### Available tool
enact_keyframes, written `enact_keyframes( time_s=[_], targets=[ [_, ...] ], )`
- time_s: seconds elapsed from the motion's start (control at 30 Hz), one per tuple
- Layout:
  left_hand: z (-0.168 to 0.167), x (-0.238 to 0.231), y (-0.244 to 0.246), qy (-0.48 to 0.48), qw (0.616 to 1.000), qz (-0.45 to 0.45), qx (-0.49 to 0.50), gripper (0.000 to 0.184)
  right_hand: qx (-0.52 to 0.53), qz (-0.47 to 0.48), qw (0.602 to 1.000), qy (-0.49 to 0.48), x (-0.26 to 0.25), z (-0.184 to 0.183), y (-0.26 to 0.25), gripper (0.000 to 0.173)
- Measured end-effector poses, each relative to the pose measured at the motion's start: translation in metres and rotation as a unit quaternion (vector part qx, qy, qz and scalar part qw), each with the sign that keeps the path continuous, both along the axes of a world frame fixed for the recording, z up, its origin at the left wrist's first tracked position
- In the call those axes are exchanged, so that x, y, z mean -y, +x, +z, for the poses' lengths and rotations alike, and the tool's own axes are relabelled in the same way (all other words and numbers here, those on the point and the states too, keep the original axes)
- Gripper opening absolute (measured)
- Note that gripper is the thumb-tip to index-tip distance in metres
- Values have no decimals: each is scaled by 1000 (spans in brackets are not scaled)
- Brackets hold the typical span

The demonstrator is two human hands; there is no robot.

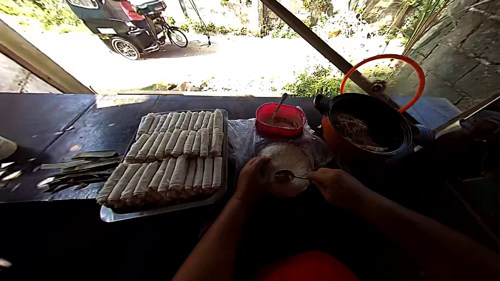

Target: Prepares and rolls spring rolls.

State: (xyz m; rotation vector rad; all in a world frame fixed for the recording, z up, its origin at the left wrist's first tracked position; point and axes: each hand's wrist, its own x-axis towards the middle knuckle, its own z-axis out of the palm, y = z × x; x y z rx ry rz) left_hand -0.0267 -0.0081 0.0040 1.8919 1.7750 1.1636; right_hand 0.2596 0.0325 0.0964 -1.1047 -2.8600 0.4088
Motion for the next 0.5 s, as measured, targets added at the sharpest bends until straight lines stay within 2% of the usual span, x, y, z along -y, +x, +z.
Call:
enact_keyframes(
  time_s=[0.07, 0.27, 0.4, 0.5],
  targets=[
    [1, -1, 1, -3, 1000, -1, -2, 33, -8, 26, 997, 71, 1, 0, 3, 34],
    [1, -4, 1, 4, 1000, -1, -10, 31, -20, 46, 988, 143, 0, 8, 4, 34],
    [-2, -1, 1, 13, 1000, -3, -12, 30, -23, 43, 987, 152, 2, 8, 5, 34],
    [0, -1, 1, 9, 1000, 1, -11, 30, -39, 31, 989, 141, -1, 23, 8, 33]
  ],
)
